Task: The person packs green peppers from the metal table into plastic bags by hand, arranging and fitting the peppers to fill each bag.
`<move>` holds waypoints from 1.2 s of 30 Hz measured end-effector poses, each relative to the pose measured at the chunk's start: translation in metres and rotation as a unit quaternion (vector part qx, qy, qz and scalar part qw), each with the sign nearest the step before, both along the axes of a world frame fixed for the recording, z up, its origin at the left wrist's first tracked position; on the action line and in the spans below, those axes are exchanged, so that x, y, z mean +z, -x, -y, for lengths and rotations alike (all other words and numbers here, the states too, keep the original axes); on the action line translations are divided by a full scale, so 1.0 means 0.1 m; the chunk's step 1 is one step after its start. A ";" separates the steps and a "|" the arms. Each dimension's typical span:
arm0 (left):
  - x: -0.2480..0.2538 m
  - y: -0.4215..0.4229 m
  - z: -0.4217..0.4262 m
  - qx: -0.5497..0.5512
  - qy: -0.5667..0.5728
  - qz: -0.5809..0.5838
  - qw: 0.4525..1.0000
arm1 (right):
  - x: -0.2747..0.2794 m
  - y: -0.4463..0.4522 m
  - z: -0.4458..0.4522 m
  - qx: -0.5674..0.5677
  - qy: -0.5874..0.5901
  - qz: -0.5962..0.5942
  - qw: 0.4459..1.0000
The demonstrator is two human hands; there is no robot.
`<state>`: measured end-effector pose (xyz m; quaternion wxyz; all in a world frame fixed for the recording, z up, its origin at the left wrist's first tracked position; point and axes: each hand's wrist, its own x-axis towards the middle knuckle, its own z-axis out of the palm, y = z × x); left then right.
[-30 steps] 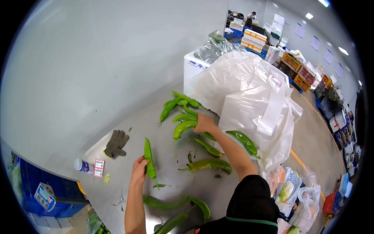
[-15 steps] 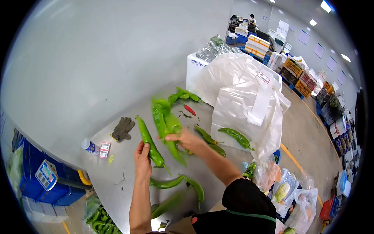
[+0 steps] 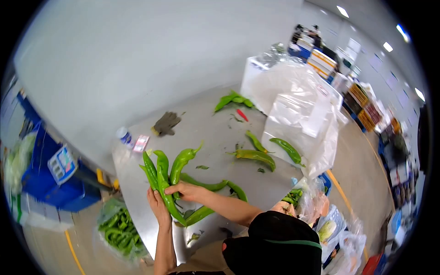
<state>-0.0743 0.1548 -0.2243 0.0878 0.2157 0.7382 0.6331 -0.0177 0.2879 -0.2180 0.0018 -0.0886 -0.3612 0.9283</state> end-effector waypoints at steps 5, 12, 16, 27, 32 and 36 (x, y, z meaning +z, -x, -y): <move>-0.10 0.10 0.61 0.044 0.002 0.124 0.991 | -0.20 0.22 0.53 0.052 -0.059 0.095 0.992; -0.57 0.54 1.82 0.253 0.015 0.129 0.959 | 0.03 0.75 1.26 0.137 -0.042 -0.046 0.989; -1.07 1.15 2.49 0.429 -0.168 0.281 0.842 | -0.01 1.24 1.41 0.228 -0.159 -0.059 0.959; -2.22 2.60 4.22 0.348 -0.518 0.443 0.644 | -0.87 2.76 2.61 0.446 -0.441 -0.127 0.769; -1.62 2.87 4.51 0.240 -0.579 0.333 0.704 | -1.37 3.10 3.11 0.439 -0.455 -0.202 0.748; -2.55 3.34 4.81 0.320 -0.448 0.420 0.721 | -1.54 3.22 3.31 0.430 -0.735 -0.189 0.489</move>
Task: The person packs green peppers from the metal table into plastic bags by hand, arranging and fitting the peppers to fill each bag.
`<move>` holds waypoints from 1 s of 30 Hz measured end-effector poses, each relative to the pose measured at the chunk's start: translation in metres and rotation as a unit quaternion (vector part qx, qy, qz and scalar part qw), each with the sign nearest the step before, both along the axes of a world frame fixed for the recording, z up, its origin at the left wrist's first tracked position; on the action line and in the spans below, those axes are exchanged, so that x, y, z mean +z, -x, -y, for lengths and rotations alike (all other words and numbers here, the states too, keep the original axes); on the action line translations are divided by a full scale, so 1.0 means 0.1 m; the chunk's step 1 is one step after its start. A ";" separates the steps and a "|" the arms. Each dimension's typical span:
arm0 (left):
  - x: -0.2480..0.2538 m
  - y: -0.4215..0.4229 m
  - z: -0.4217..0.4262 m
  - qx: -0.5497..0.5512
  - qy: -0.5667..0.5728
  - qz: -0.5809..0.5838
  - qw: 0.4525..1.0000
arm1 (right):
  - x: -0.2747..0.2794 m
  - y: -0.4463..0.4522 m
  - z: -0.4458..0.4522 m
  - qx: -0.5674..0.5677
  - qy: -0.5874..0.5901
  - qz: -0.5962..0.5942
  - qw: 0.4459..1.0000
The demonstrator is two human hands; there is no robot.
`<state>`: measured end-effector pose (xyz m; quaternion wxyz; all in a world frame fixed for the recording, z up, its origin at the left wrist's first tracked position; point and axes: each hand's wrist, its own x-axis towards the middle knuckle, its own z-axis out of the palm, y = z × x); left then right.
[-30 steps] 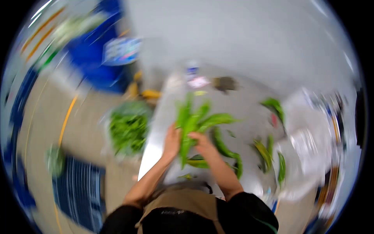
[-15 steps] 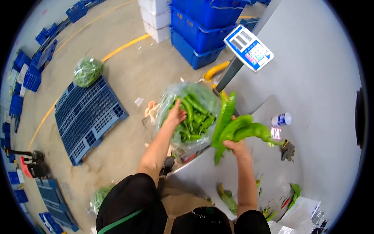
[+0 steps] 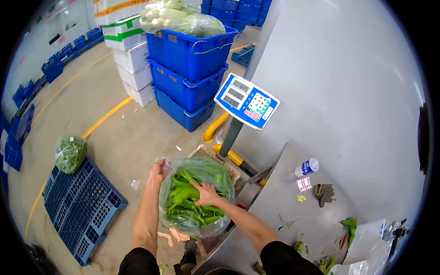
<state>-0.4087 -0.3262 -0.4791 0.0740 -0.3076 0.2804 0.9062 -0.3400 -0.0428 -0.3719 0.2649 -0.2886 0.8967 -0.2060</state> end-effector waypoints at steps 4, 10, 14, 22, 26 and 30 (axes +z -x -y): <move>0.95 -0.06 -0.34 -0.012 0.013 -0.063 0.998 | -0.37 0.00 0.19 -0.031 -0.088 -0.206 0.974; 1.72 -0.46 -0.64 -0.064 0.100 -0.098 0.988 | -0.71 0.82 0.12 -0.211 -0.049 -0.177 0.960; 1.65 -0.57 -0.69 -0.048 0.043 -0.119 0.991 | -0.64 0.54 0.43 -0.253 -0.143 -0.170 0.942; 1.39 -0.79 -0.63 -0.004 -0.138 -0.149 0.979 | -0.21 0.21 0.20 -0.118 -0.100 -0.095 0.983; 1.31 -0.96 -0.66 -0.034 -0.129 -0.176 0.975 | 0.03 -0.04 -0.14 -0.037 0.005 -0.096 0.995; 1.47 -1.29 -0.89 -0.009 -0.120 -0.135 0.984 | 0.66 -0.72 -0.79 -0.054 0.210 -0.117 0.969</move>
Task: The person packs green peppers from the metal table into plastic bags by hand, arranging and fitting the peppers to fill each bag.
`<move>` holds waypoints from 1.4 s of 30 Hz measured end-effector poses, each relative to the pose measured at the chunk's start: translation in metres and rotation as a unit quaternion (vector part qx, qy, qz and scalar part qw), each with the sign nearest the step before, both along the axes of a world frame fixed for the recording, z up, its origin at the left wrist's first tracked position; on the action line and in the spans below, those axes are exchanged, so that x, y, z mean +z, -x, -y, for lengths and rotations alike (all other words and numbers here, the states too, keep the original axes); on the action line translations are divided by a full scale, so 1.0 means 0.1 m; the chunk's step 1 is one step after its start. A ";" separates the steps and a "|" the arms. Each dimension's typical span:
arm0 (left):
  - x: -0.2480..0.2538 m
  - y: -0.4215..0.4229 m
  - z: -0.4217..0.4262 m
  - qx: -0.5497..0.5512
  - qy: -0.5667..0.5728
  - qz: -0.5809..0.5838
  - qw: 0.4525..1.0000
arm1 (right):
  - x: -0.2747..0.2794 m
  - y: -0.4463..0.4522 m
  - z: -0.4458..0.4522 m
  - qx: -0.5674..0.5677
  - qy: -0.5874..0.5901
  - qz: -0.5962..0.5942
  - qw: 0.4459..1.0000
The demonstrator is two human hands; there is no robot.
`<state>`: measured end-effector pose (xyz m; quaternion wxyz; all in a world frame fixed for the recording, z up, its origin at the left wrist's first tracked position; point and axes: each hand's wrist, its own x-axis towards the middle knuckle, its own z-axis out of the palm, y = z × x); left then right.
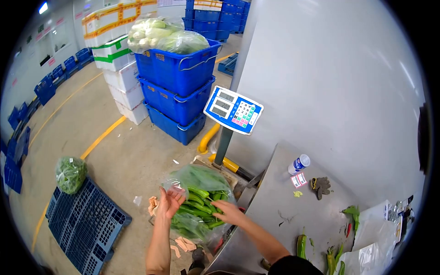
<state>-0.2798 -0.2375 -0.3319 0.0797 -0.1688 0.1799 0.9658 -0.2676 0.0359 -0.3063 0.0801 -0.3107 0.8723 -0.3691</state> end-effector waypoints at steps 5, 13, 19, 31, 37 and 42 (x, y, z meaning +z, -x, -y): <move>-0.27 -0.39 -0.29 0.018 0.022 0.117 0.993 | 0.34 -0.95 -1.41 -0.249 -0.080 -0.118 0.958; 0.22 -0.79 -1.88 -0.195 0.093 -0.014 0.976 | 0.80 -3.02 -3.14 -0.649 -0.162 -0.222 0.709; 0.79 -1.18 -3.81 -0.383 0.275 -0.150 0.869 | 0.67 -4.74 -4.09 -0.846 -0.160 -0.098 0.498; 0.89 -2.55 -7.35 -0.492 0.430 -0.595 0.467 | -0.09 -6.27 -5.91 -0.827 -0.347 0.053 0.439; 0.42 -2.12 -8.15 -0.436 0.521 -0.584 0.445 | 0.11 -6.29 -5.62 -0.858 -0.151 0.073 0.485; 0.32 -1.57 -8.87 -0.321 0.664 -0.581 0.344 | 0.72 -5.95 -5.25 -0.853 0.102 0.140 0.493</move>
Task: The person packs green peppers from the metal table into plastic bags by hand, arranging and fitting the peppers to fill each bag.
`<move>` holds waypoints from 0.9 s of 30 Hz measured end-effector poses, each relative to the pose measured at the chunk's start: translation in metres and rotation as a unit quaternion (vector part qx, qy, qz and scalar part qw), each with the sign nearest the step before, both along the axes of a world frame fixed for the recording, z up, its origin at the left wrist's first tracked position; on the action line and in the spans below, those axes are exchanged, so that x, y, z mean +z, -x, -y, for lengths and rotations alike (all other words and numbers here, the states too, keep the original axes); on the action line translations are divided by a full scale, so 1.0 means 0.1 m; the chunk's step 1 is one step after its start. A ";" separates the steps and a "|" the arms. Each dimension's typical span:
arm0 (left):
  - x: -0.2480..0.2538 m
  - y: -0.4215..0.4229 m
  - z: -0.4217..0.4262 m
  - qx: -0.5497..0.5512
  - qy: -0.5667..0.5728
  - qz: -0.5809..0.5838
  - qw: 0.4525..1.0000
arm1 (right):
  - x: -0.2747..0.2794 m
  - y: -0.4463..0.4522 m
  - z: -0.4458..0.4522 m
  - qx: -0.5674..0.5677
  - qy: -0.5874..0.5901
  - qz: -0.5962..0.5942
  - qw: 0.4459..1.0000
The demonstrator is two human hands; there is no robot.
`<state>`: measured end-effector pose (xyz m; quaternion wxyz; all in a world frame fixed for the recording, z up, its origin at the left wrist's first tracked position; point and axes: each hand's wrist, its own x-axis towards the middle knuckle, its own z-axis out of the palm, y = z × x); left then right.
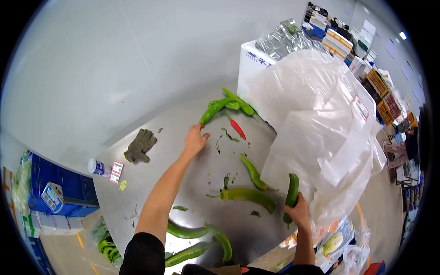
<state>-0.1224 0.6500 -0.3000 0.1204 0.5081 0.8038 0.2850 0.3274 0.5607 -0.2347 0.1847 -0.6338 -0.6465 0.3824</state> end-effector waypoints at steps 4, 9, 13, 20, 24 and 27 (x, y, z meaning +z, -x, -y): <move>0.07 0.05 -0.59 -0.034 -0.035 -0.098 0.994 | 0.17 0.25 -0.07 0.022 0.045 -0.123 0.991; 0.08 -0.01 -1.21 -0.062 -0.016 -0.146 0.987 | 0.47 1.07 -0.78 0.124 -0.023 -0.131 0.983; -0.09 0.14 -1.37 -0.058 0.060 -0.102 0.991 | 0.21 2.03 -1.85 0.191 -0.188 -0.149 0.952; 0.03 0.80 -0.41 0.063 0.072 0.084 0.992 | -0.52 2.92 -2.89 0.217 -0.221 0.197 0.930; 0.38 1.01 0.67 0.096 -0.023 0.443 0.891 | -0.57 3.07 -2.98 0.268 -0.189 0.273 0.904; 0.60 0.96 1.59 0.092 -0.086 0.590 0.797 | -0.62 2.98 -3.07 0.301 -0.170 0.159 0.925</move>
